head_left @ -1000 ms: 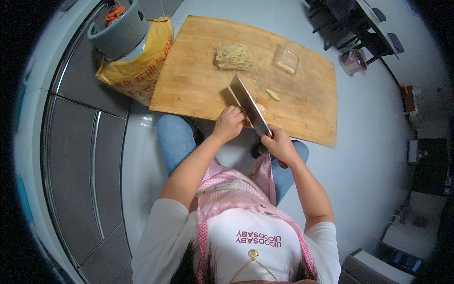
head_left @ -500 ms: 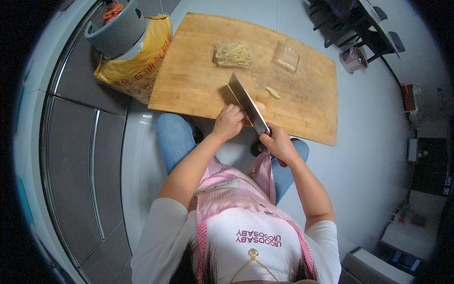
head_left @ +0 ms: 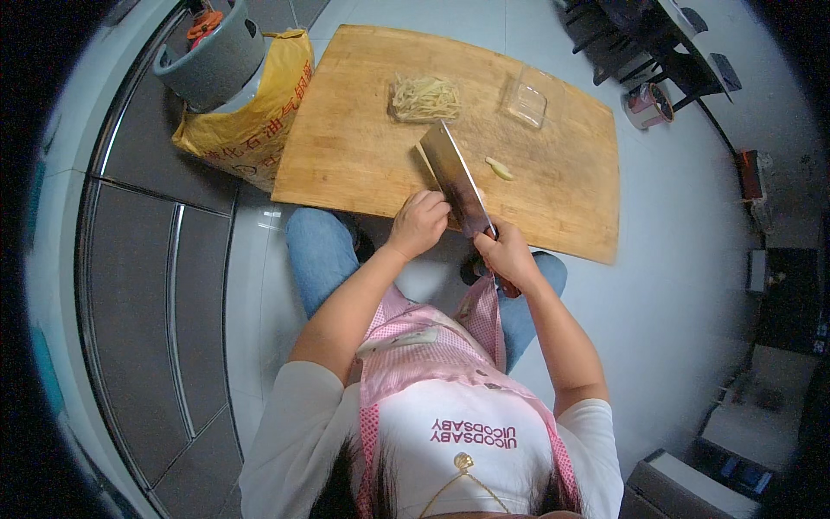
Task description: The person sits on the floor and uses a cleaver to slice a small piece of ginger into thin strips on a wooden cutting board. The sliced pieces are gathered into a small pile on the board.
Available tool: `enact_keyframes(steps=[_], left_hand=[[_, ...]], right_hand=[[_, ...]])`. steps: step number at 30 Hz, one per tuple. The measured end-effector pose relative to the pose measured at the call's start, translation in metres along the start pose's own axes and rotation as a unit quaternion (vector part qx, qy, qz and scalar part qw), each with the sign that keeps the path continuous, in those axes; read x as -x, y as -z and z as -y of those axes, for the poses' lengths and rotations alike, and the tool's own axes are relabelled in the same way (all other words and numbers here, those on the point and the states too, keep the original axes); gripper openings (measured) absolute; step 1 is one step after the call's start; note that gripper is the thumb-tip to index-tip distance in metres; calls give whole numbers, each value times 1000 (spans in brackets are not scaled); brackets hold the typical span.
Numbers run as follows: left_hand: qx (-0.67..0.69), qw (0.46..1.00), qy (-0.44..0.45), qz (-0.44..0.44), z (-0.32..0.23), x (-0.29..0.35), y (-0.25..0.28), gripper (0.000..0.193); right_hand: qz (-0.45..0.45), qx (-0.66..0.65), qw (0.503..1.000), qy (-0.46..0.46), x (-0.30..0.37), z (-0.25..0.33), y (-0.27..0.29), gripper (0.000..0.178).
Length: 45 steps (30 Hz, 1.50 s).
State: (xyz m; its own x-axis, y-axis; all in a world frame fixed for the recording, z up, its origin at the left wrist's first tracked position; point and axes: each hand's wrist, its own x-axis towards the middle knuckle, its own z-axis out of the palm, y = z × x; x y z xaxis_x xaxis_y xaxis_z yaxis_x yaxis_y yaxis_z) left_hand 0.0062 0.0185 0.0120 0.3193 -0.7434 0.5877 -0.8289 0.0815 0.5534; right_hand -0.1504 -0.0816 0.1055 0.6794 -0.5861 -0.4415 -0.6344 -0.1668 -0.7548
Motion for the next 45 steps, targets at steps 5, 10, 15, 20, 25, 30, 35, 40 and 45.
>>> enact_keyframes(steps=[5,10,15,20,25,30,35,40,45], left_hand=[[0,1000,3,11,-1,-1,0,9],[-8,1000,9,14,1,2,-1,9],[-18,999,22,35,1,4,-1,10],[-24,999,25,41,2,5,-2,14],[-24,998,25,46,3,6,-1,18],[-23,999,25,40,2,6,-2,21],[-24,998,35,56,5,8,-3,20],[-30,995,46,81,4,7,-2,20],[-11,998,30,46,1,5,0,18]], right_hand=[[-9,-8,1000,-4,6,1,4,28],[-17,21,999,45,14,7,5,14],[2,21,1000,21,23,18,7,15],[3,15,999,33,22,10,5,18],[1,38,999,25,26,19,5,20],[6,39,999,18,26,18,5,24],[19,53,998,-5,27,28,7,31],[6,52,998,31,18,17,2,22],[-2,47,998,32,12,17,-2,19]])
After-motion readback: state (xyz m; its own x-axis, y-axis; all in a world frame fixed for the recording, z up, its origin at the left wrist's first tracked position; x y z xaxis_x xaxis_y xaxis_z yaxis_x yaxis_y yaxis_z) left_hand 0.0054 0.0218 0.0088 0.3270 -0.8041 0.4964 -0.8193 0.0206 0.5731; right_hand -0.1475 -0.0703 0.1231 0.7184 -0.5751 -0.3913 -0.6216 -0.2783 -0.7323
